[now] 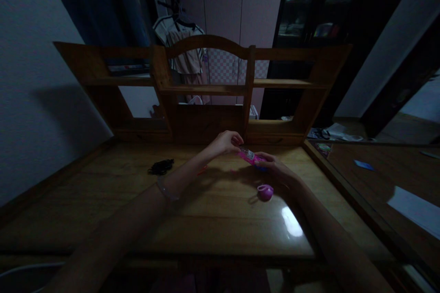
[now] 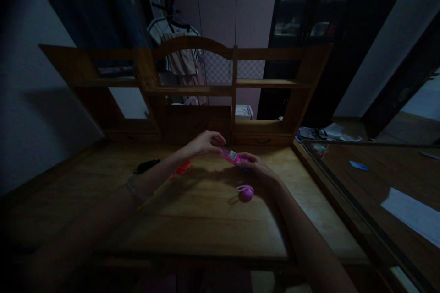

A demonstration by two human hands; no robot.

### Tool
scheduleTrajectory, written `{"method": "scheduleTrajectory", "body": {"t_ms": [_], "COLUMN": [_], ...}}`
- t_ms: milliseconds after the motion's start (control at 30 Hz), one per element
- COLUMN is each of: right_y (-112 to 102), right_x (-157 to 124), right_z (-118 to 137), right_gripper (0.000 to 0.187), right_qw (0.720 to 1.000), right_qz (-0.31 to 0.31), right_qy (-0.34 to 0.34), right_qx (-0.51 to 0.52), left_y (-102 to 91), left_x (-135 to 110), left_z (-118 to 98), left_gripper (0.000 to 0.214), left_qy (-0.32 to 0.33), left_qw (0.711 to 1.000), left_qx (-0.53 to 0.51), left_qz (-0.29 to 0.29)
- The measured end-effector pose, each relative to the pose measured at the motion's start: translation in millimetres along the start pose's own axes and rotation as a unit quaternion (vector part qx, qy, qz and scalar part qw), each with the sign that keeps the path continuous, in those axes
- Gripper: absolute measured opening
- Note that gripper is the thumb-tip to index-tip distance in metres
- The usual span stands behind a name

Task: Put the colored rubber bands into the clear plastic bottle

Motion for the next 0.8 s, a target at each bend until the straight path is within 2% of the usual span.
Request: {"method": "scheduleTrajectory", "body": {"t_ms": [133,467,800], "right_y": [0.9,2.4,3.0], "right_x": [-1.2,-3.2,-3.1], "right_z": [-0.1,3.9,2.9], "right_gripper": [0.037,0.036,0.036], "right_qw": [1.0,1.0,1.0], "right_qz": [0.006,0.017,0.019], "right_qy": [0.002,0.001,-0.001], "right_qx": [0.003,0.018,0.02], "left_y": [1.4,4.5,8.8], "left_x": [-0.5,-3.7,-4.1], "left_z": [0.9,0.9,7.0], "left_gripper": [0.033,0.024,0.022], "left_qy": [0.005,0.002,0.018], "left_qw": [1.0,0.997,0.999], "left_qx": [0.011,0.038,-0.017], "left_qz": [-0.019,-0.07,-0.034]}}
Point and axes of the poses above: each hand's wrist, its own x-axis towards the middle knuckle, its own y-axis out of the palm, z = x × y, the point moved 1 cm from there along x, towards the middle knuckle, and after that the axes turned 3 degrees about -z, right-handed, at the moved point
